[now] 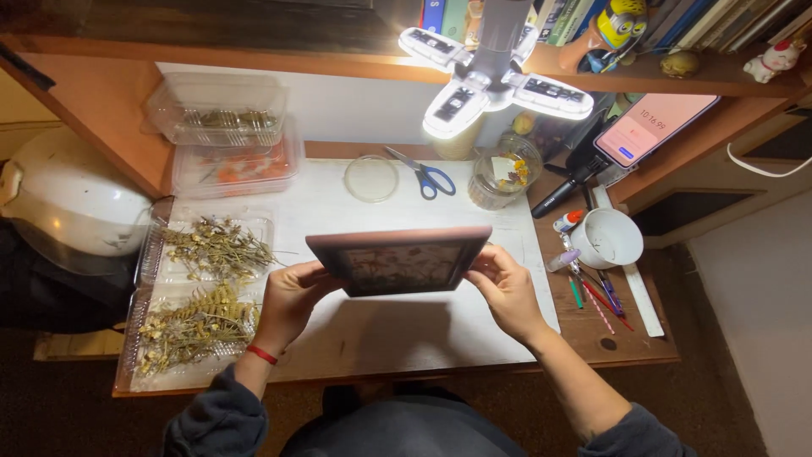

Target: Insert a prepared arrangement of pressed flowers and plants into a picture frame, assemble the backing, and store the finished piece.

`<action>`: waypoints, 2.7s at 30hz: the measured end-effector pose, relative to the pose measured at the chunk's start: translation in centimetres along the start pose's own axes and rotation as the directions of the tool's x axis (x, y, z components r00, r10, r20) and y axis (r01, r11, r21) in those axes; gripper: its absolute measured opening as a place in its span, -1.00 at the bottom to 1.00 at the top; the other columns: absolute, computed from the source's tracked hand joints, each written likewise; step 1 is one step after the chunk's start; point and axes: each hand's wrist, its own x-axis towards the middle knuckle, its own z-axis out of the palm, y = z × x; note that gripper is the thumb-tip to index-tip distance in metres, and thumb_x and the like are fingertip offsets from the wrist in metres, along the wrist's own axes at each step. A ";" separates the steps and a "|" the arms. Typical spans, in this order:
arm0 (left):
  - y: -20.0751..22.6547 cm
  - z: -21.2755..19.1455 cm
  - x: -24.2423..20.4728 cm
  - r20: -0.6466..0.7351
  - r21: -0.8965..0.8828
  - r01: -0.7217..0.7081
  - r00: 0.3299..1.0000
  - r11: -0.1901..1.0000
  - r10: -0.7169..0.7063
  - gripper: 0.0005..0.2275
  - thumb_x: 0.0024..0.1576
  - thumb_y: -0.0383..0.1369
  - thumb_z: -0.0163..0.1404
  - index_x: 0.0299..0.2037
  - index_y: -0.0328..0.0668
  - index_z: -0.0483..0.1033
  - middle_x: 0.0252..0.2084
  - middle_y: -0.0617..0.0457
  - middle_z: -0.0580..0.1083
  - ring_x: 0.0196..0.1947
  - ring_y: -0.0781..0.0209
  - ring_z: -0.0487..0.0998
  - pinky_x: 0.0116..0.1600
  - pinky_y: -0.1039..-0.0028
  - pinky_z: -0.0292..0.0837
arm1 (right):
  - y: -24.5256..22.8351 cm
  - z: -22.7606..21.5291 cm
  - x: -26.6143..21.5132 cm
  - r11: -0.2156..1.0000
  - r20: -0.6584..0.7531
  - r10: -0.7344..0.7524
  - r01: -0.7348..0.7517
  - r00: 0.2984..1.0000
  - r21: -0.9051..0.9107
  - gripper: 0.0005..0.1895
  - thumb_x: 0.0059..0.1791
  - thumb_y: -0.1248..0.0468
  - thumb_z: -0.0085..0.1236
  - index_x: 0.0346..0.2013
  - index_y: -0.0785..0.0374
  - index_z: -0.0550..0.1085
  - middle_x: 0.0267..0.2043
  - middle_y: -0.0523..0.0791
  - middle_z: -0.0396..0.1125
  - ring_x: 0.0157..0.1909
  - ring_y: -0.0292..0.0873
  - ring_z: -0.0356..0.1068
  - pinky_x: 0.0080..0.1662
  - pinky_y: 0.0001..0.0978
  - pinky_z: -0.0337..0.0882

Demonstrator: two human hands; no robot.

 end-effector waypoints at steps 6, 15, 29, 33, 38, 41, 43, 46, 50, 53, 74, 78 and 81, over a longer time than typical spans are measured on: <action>0.9 0.0 -0.5 0.002 0.183 -0.053 0.999 0.982 0.053 -0.78 0.16 -0.40 0.18 -0.10 -0.45 0.68 -0.21 -0.05 0.67 -0.23 0.37 0.61 -0.10 0.57 0.55 | -0.8 0.6 1.0 0.974 -0.027 -0.104 0.096 0.994 -0.207 -0.79 0.05 0.48 0.10 -0.01 0.34 0.48 -0.11 -0.06 0.55 -0.03 -0.25 0.53 0.05 -0.40 0.52; 1.0 0.1 -1.3 -0.081 0.512 -0.192 0.960 0.838 0.269 -0.81 0.10 -0.55 0.11 -0.12 -0.20 0.70 -0.07 -0.02 0.66 -0.04 0.24 0.68 0.10 0.49 0.55 | 0.7 0.6 0.6 0.848 0.092 -0.343 0.350 0.935 -0.398 -0.67 -0.08 0.48 0.21 -0.02 0.26 0.47 0.03 0.00 0.51 0.08 -0.03 0.53 0.11 -0.27 0.50; -1.0 0.0 -0.7 0.018 0.624 -0.367 0.890 0.690 0.456 -0.75 0.05 -0.67 0.06 -0.15 -0.18 0.70 -0.05 -0.04 0.64 0.08 0.12 0.65 0.17 0.42 0.55 | 1.9 0.6 1.4 0.666 0.167 -0.503 0.503 0.848 -0.550 -0.72 -0.14 0.44 0.30 -0.15 0.27 0.50 -0.01 -0.05 0.52 0.02 -0.02 0.54 0.03 -0.27 0.52; -2.2 0.3 -1.2 0.018 0.648 -0.374 0.878 0.663 0.478 -0.73 0.04 -0.68 0.06 -0.15 -0.17 0.69 -0.05 -0.04 0.63 0.09 0.10 0.64 0.18 0.40 0.54 | 1.8 1.2 0.9 0.629 0.167 -0.522 0.510 0.836 -0.587 -0.73 -0.16 0.39 0.32 -0.18 0.27 0.52 -0.05 -0.05 0.52 -0.02 -0.03 0.54 -0.04 -0.29 0.52; -3.3 0.5 -1.6 -0.014 0.657 -0.363 0.870 0.661 0.492 -0.71 0.04 -0.70 0.04 -0.15 -0.17 0.69 -0.04 -0.04 0.63 0.11 0.08 0.63 0.19 0.41 0.55 | 4.0 1.7 0.5 0.612 0.135 -0.511 0.469 0.849 -0.637 -0.73 -0.17 0.35 0.33 -0.19 0.26 0.52 -0.03 -0.07 0.54 -0.09 -0.06 0.53 -0.09 -0.31 0.50; -3.8 0.5 -1.7 -0.025 0.658 -0.352 0.873 0.666 0.487 -0.71 0.04 -0.70 0.04 -0.14 -0.16 0.69 -0.03 -0.04 0.63 0.11 0.07 0.63 0.19 0.41 0.55 | 5.0 1.9 0.2 0.629 0.103 -0.489 0.433 0.866 -0.646 -0.72 -0.15 0.35 0.32 -0.17 0.25 0.51 0.00 -0.07 0.54 -0.06 -0.07 0.53 -0.07 -0.32 0.52; -4.0 0.5 -1.6 -0.028 0.660 -0.345 0.877 0.668 0.481 -0.71 0.03 -0.70 0.04 -0.14 -0.15 0.69 -0.03 -0.04 0.63 0.11 0.07 0.63 0.18 0.40 0.55 | 5.0 2.1 0.2 0.643 0.088 -0.482 0.420 0.872 -0.641 -0.71 -0.14 0.35 0.30 -0.14 0.25 0.50 0.02 -0.06 0.53 -0.03 -0.07 0.53 -0.05 -0.32 0.53; -3.8 0.3 -1.5 -0.025 0.650 -0.346 0.880 0.677 0.474 -0.69 0.04 -0.71 0.02 -0.13 -0.17 0.68 -0.02 -0.05 0.62 0.11 0.07 0.63 0.18 0.40 0.55 | 4.7 2.3 0.4 0.661 0.072 -0.476 0.411 0.876 -0.628 -0.70 -0.12 0.35 0.27 -0.11 0.26 0.49 0.05 -0.04 0.51 0.01 -0.05 0.53 0.00 -0.29 0.53; -3.1 -0.3 -0.6 0.019 0.641 -0.358 0.892 0.679 0.452 -0.67 0.04 -0.72 -0.01 -0.09 -0.17 0.68 -0.01 -0.04 0.62 0.11 0.07 0.63 0.19 0.39 0.54 | 3.1 1.8 1.6 0.676 0.109 -0.438 0.407 0.892 -0.614 -0.68 -0.10 0.37 0.25 -0.05 0.27 0.50 0.04 -0.01 0.50 0.02 -0.02 0.52 0.02 -0.27 0.51; -2.6 -0.8 0.0 0.082 0.634 -0.392 0.891 0.666 0.447 -0.66 0.04 -0.72 -0.01 -0.09 -0.16 0.68 -0.01 -0.02 0.62 0.10 0.07 0.63 0.20 0.39 0.54 | 2.0 1.2 2.3 0.679 0.176 -0.406 0.425 0.897 -0.599 -0.63 -0.10 0.40 0.23 0.01 0.27 0.50 0.06 0.02 0.49 0.04 0.01 0.53 0.04 -0.26 0.51; -5.0 -0.2 -2.7 0.417 0.702 -0.618 0.760 0.354 0.499 -0.67 0.04 -0.60 -0.03 -0.02 -0.14 0.63 0.04 -0.01 0.59 0.13 0.02 0.58 0.34 0.09 0.37 | -1.7 3.5 -0.2 0.730 -0.142 0.385 -0.395 0.912 -0.558 -0.58 -0.04 0.15 0.20 0.01 0.35 0.57 -0.38 0.07 0.54 -0.44 -0.20 0.50 -0.33 -0.34 0.47; -5.5 -0.2 -3.0 0.428 0.709 -0.632 0.739 0.314 0.520 -0.74 0.12 -0.51 -0.03 -0.02 -0.15 0.62 0.04 -0.02 0.58 0.11 0.01 0.58 0.30 0.12 0.39 | -0.4 3.9 -0.9 0.641 -0.113 0.233 -0.239 0.966 -0.729 -0.60 -0.02 0.15 0.17 -0.02 0.39 0.55 -0.39 0.20 0.48 -0.40 0.07 0.55 -0.29 -0.19 0.50; -5.6 -0.1 -3.2 0.438 0.712 -0.640 0.726 0.288 0.531 -0.76 0.14 -0.48 -0.03 -0.03 -0.15 0.62 0.03 -0.01 0.58 0.09 0.03 0.58 0.25 0.17 0.42 | 0.4 3.9 -1.4 0.585 -0.066 0.167 -0.152 0.984 -0.797 -0.62 0.01 0.15 0.15 -0.06 0.42 0.55 -0.38 0.27 0.45 -0.32 0.23 0.52 -0.24 -0.07 0.50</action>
